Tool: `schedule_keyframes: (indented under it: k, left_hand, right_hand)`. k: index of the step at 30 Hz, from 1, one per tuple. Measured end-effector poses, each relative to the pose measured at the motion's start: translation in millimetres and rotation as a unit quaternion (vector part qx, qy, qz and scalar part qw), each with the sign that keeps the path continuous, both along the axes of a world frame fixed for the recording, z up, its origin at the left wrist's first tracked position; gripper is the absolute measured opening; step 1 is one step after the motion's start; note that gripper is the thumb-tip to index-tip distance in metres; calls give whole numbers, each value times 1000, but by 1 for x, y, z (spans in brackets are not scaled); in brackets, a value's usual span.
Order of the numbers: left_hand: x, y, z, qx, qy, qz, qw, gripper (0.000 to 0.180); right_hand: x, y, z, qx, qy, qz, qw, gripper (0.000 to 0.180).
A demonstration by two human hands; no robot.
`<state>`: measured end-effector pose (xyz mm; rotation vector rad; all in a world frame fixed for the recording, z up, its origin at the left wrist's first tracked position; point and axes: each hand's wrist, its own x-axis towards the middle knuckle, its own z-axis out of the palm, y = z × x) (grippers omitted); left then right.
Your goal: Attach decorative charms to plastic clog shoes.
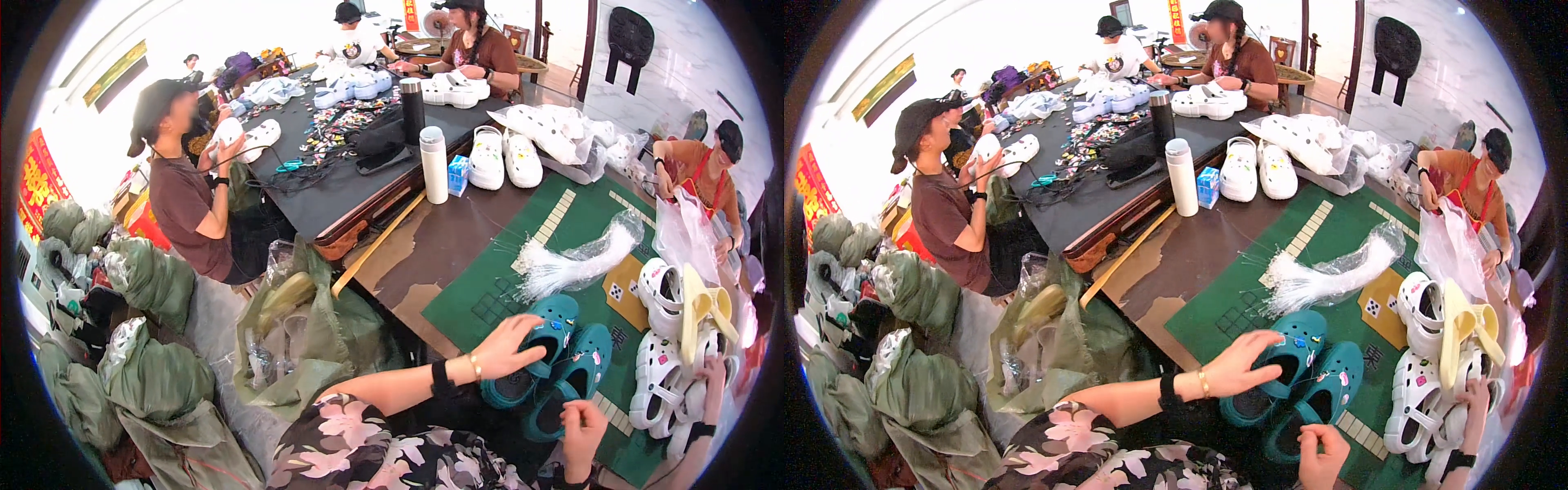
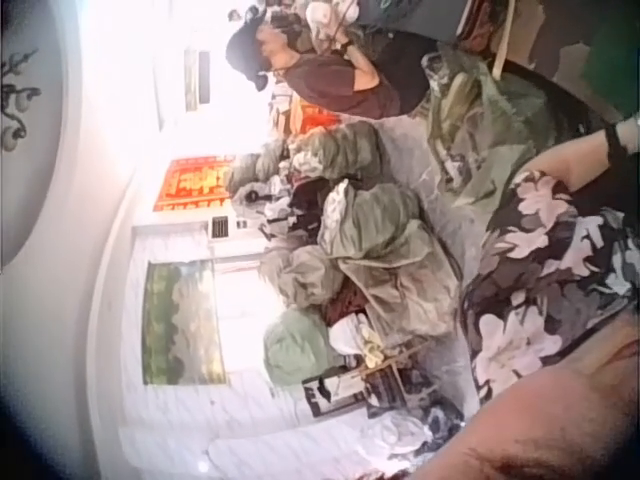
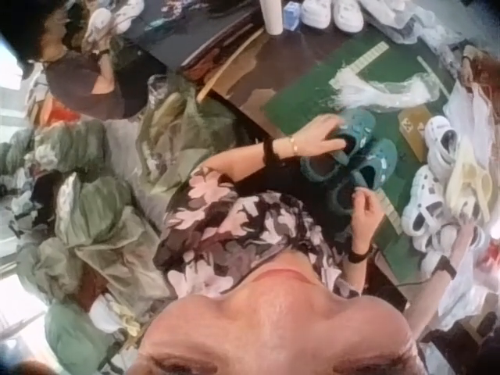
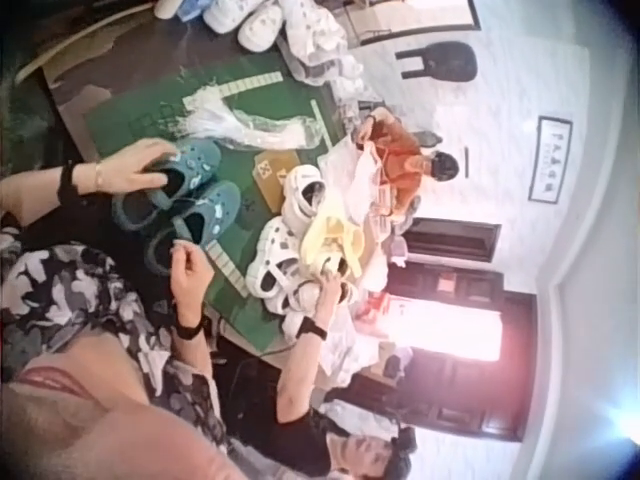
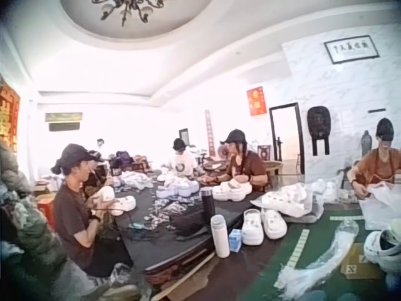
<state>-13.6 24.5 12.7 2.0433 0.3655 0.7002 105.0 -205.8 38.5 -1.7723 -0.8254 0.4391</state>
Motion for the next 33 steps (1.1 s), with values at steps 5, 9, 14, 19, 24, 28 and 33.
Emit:
schedule_keyframes:
  k: [5, 9, 14, 19, 24, 28, 33]
  left_hand:
    - [-11, -27, -30, 31, 25, 5, 999, 70]
    - [-4, -26, -37, 27, 20, 11, 999, 71]
    - [-5, -27, -37, 38, 0, 26, 999, 74]
    - [-4, -31, -34, 31, -5, 35, 999, 72]
    - [-1, -39, -34, 33, -11, 26, 999, 71]
    - [-2, -37, -42, 62, -26, 31, 997, 68]
    - [-7, -28, -42, 45, -50, 26, 997, 64]
  right_hand:
    - [-26, 10, 5, -55, -199, 89, 975, 6]
    - [-30, 3, 29, -160, -172, 152, 960, 17]
    - [-30, -13, 9, -90, -263, 137, 951, 31]
    - [-16, -26, -13, -123, -291, 78, 945, 52]
    - [-17, 8, -17, -110, -293, 34, 949, 51]
    - [-18, 50, -32, -115, -402, -37, 908, 65]
    - [-14, 74, -24, -83, -346, -43, 934, 59]
